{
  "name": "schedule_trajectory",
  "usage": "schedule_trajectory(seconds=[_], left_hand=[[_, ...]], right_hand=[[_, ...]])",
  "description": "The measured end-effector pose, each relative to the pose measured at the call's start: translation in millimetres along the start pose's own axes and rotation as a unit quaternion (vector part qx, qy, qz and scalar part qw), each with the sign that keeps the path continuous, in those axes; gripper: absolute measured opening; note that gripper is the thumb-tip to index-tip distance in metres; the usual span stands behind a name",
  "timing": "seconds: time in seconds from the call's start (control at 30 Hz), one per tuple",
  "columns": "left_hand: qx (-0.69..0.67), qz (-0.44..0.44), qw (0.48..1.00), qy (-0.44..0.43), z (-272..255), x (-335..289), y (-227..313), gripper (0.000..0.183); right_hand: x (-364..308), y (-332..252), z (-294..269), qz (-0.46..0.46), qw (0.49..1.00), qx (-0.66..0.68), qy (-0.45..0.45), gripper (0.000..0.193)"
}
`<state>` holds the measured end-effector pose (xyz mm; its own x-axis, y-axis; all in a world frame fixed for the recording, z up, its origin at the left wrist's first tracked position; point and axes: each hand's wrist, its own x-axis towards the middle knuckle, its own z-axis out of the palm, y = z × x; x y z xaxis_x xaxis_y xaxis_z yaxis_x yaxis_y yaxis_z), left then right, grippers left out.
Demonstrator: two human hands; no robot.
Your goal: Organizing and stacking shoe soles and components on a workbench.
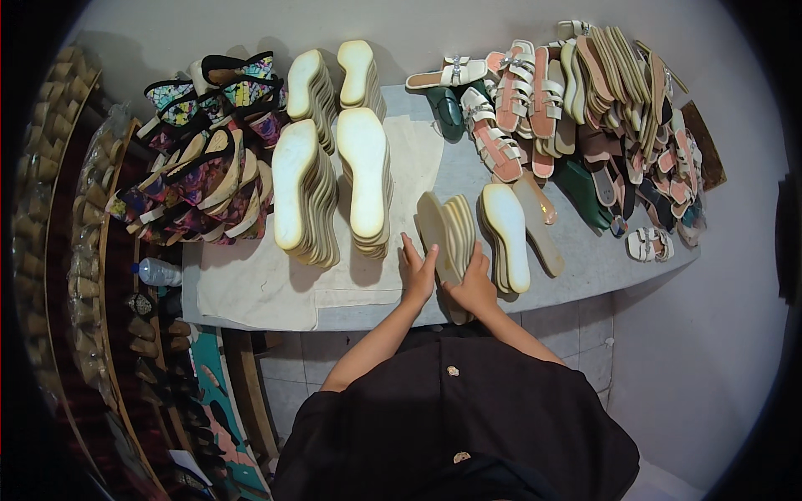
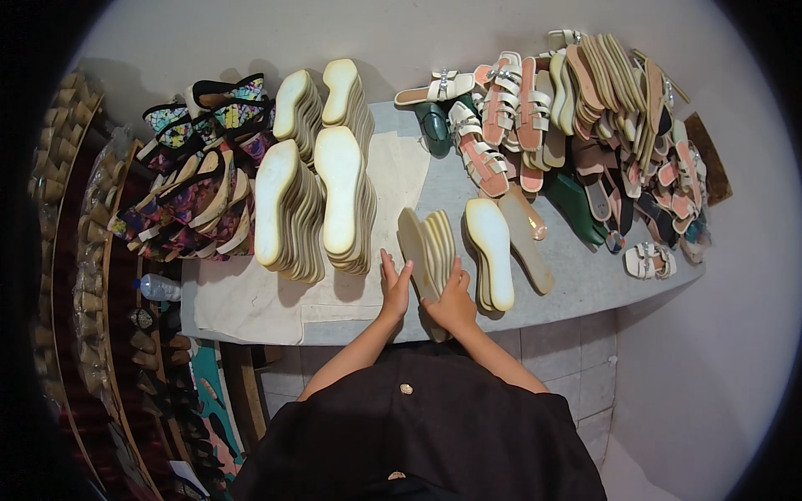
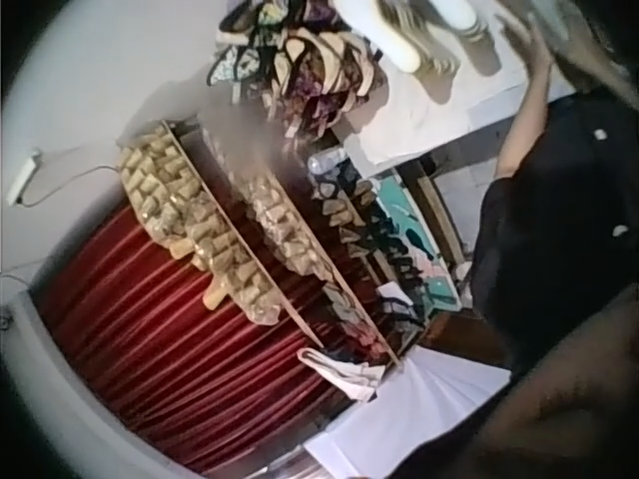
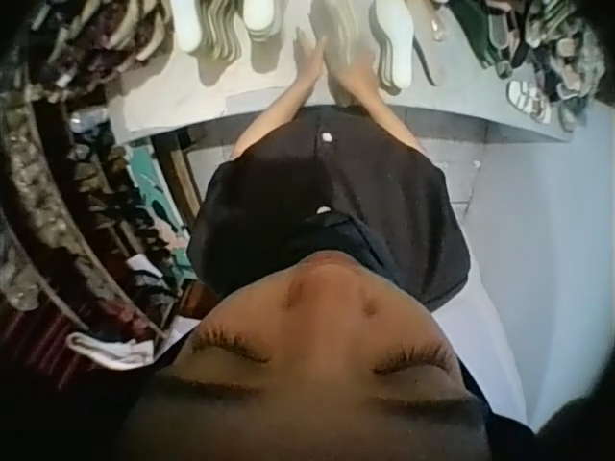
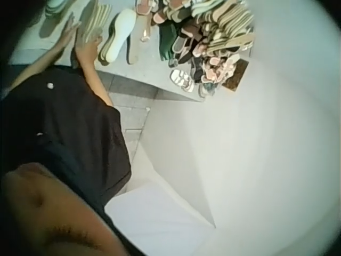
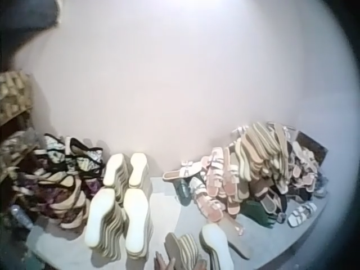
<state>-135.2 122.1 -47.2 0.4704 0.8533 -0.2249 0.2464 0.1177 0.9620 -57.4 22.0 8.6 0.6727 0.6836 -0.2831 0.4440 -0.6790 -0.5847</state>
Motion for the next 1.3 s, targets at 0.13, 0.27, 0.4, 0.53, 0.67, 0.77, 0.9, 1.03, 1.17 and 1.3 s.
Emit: schedule_trajectory(seconds=[0.13,0.27,0.4,0.53,0.67,0.77,0.9,1.03,1.17,1.3], left_hand=[[0.026,0.006,0.999,0.035,8,16,-16,0.09],[-0.061,0.026,0.998,-0.01,11,21,-26,0.082],[-0.164,0.059,0.984,-0.039,18,13,-11,0.064],[-0.088,0.102,0.991,-0.024,18,13,-13,0.061],[-0.007,0.143,0.989,-0.043,13,17,-26,0.064],[0.061,0.08,0.99,-0.095,12,16,-32,0.07],[0.046,0.105,0.985,-0.127,10,10,-1,0.081],[-0.02,0.141,0.987,-0.071,2,0,31,0.091],[-0.377,0.097,0.884,-0.258,-16,-1,66,0.107],[-0.25,0.182,0.887,-0.343,-23,-2,68,0.119]], right_hand=[[-4,-5,8,-0.044,0.996,-0.081,-0.008,0.104],[0,11,19,-0.103,0.993,-0.01,0.048,0.097],[10,24,32,-0.107,0.991,0.073,0.013,0.088],[16,33,46,-0.122,0.973,0.183,0.062,0.085],[16,23,34,-0.098,0.994,0.026,0.039,0.094],[12,0,11,-0.038,0.998,-0.025,-0.031,0.096],[18,12,6,-0.009,0.972,0.235,-0.008,0.084],[13,28,2,-0.16,0.906,0.386,0.061,0.088],[14,22,-7,-0.347,0.915,0.204,-0.003,0.076],[27,48,18,-0.329,0.909,0.251,-0.051,0.076]])
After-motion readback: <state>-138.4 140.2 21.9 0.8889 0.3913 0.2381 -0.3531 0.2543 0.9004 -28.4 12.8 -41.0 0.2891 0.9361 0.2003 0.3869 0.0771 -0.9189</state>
